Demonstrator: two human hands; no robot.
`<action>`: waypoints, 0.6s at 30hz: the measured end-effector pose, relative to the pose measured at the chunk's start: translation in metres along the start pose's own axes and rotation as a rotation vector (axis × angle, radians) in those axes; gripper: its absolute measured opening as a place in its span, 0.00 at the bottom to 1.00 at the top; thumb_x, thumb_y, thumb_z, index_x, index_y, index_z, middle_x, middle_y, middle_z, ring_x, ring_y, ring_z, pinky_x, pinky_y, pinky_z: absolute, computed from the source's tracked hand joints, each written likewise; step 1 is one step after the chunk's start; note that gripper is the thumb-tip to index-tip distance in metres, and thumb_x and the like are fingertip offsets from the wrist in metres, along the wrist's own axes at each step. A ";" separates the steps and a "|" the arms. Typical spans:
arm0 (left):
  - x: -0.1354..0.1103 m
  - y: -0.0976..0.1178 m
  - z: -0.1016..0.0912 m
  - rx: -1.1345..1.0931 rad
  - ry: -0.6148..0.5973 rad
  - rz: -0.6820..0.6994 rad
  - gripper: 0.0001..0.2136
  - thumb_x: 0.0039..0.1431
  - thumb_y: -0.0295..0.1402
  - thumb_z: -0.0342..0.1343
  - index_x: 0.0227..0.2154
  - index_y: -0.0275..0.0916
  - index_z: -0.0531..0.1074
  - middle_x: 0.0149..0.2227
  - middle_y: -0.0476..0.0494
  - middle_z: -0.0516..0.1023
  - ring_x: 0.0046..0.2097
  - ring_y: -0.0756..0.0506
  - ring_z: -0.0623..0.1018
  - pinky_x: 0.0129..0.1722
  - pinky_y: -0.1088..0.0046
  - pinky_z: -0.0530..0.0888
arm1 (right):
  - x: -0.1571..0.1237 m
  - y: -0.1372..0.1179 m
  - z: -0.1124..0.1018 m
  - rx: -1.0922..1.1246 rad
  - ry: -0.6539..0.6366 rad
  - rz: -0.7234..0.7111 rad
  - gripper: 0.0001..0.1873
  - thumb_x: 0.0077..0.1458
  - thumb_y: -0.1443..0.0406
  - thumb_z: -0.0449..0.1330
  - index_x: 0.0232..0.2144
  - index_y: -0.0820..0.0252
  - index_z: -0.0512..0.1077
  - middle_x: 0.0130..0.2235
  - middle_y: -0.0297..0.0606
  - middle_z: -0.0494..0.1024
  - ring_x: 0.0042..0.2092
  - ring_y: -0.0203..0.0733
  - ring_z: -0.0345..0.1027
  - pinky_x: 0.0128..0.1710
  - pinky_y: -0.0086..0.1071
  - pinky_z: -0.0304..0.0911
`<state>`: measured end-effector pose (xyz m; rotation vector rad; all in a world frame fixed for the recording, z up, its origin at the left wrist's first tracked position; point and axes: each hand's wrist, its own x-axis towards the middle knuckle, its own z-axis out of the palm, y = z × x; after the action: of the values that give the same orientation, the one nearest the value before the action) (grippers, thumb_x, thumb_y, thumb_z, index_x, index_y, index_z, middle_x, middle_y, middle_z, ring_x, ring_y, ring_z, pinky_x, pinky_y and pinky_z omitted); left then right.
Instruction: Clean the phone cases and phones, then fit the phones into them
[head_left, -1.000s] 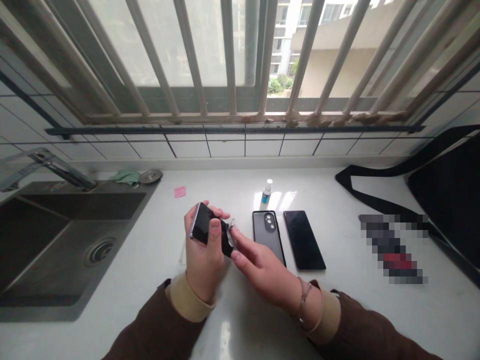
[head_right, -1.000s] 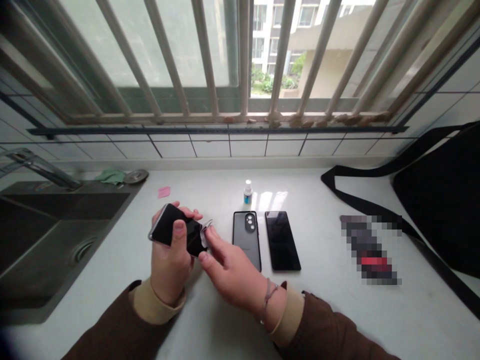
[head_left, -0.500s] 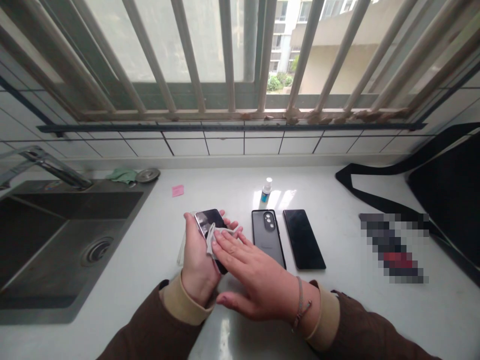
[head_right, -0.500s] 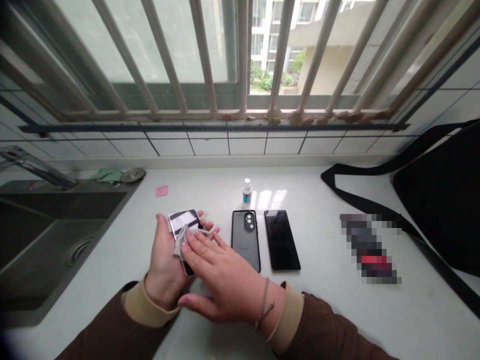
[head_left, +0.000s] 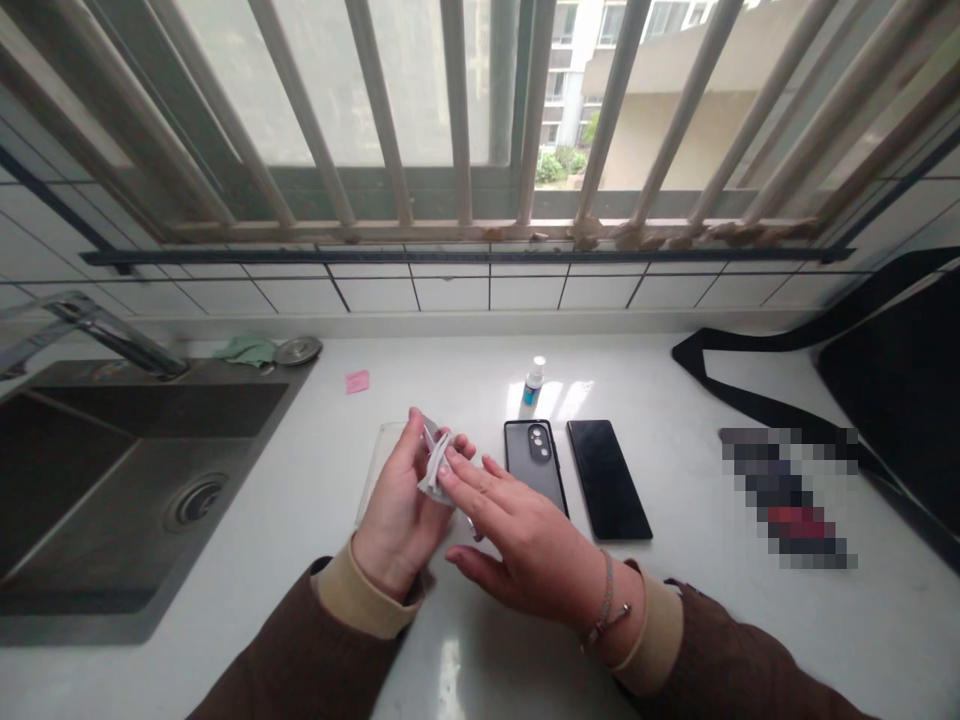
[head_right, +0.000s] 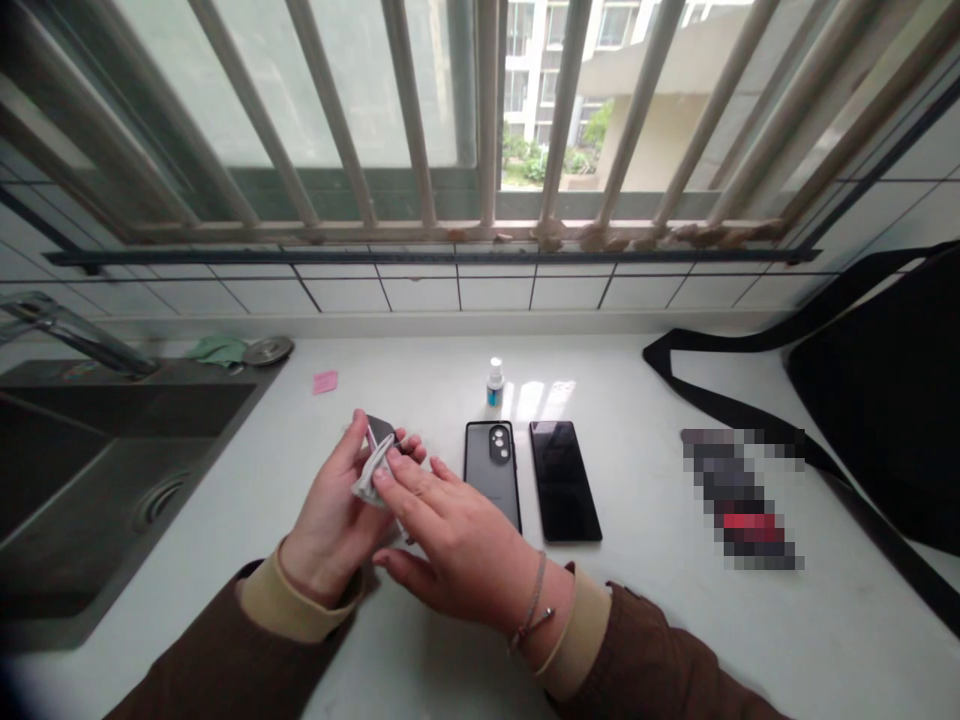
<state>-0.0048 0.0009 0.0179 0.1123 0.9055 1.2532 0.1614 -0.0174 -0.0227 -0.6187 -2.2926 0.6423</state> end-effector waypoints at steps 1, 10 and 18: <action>0.001 -0.002 -0.001 0.014 0.000 0.000 0.19 0.73 0.48 0.58 0.34 0.36 0.77 0.32 0.41 0.83 0.33 0.44 0.85 0.40 0.66 0.85 | 0.000 0.000 0.000 0.018 0.021 0.020 0.42 0.71 0.59 0.62 0.79 0.61 0.52 0.76 0.55 0.60 0.78 0.54 0.52 0.77 0.57 0.54; 0.004 -0.024 -0.013 0.347 -0.176 0.121 0.26 0.63 0.59 0.64 0.43 0.38 0.79 0.43 0.37 0.86 0.47 0.40 0.85 0.52 0.65 0.81 | -0.002 -0.003 -0.003 0.115 0.049 0.181 0.41 0.74 0.54 0.58 0.79 0.65 0.52 0.76 0.56 0.59 0.78 0.57 0.52 0.77 0.58 0.54; -0.004 -0.020 -0.013 0.515 -0.261 0.105 0.22 0.60 0.48 0.72 0.50 0.39 0.81 0.52 0.32 0.84 0.57 0.36 0.82 0.58 0.64 0.76 | -0.004 0.005 -0.001 0.285 0.111 0.287 0.42 0.75 0.43 0.49 0.78 0.62 0.56 0.77 0.55 0.60 0.77 0.57 0.55 0.78 0.56 0.51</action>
<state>0.0024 -0.0144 0.0005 0.7222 0.9831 1.0452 0.1660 -0.0160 -0.0273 -0.8279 -1.9774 1.0234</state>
